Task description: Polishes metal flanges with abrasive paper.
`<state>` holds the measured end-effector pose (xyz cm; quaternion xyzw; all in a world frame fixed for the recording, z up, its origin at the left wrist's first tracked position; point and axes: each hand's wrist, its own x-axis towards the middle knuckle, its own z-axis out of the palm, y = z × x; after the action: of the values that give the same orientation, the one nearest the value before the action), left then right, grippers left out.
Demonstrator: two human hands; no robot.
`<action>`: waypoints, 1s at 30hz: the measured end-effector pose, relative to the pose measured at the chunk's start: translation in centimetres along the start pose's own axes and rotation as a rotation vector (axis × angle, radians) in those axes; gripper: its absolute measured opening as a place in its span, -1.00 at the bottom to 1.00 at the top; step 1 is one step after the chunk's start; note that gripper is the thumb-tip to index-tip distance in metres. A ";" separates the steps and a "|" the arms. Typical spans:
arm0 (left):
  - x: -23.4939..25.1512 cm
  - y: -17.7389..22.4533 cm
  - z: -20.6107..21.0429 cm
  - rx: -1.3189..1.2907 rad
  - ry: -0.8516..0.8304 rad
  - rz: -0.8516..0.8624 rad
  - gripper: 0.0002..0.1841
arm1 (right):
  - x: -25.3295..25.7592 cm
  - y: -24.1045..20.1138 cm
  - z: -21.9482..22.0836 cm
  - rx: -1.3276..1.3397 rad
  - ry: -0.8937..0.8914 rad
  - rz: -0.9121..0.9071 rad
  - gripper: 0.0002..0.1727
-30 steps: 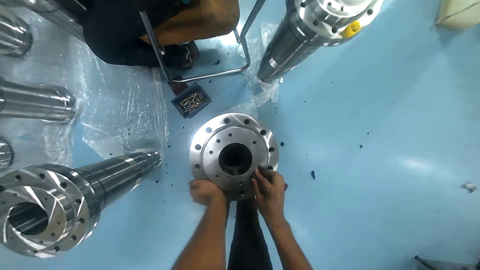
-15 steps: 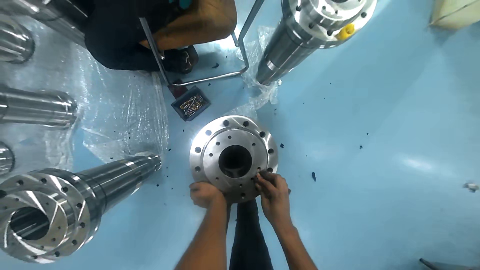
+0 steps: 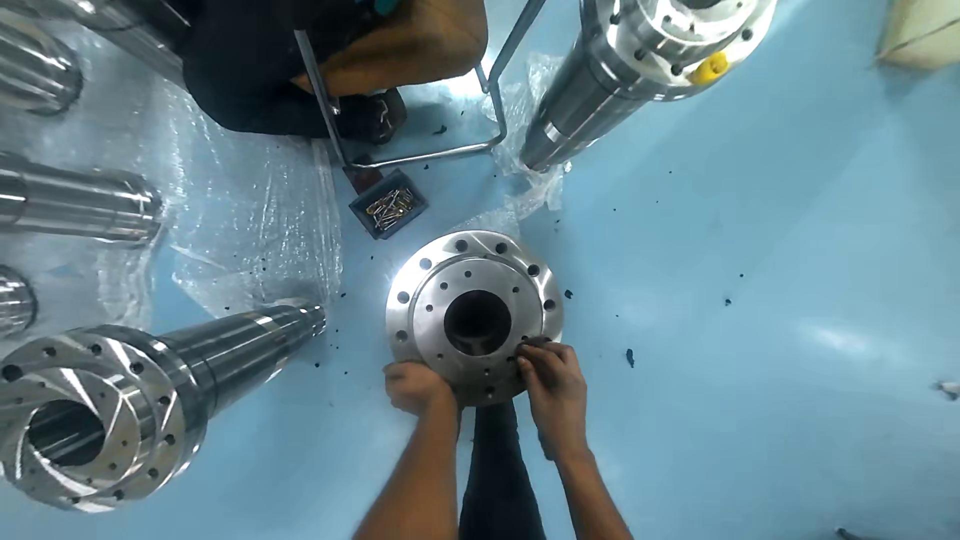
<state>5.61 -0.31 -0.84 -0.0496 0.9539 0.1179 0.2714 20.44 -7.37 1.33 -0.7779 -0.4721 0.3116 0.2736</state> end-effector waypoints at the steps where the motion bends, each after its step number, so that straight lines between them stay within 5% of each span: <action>1: 0.0 0.0 0.0 -0.006 0.003 0.000 -0.42 | 0.1 -0.1 -0.2 0.004 -0.009 0.014 -0.77; 10: 0.1 0.0 0.3 -0.009 0.019 -0.001 -0.42 | 0.1 0.7 0.4 -0.228 0.041 -0.270 -0.79; 30: 0.0 -0.1 0.0 0.010 0.001 0.018 -0.41 | 0.8 0.8 -0.4 -0.263 -0.004 -0.370 -0.81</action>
<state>5.61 -0.40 -0.84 -0.0397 0.9551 0.1155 0.2700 21.47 -7.07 0.81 -0.7063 -0.6440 0.1936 0.2213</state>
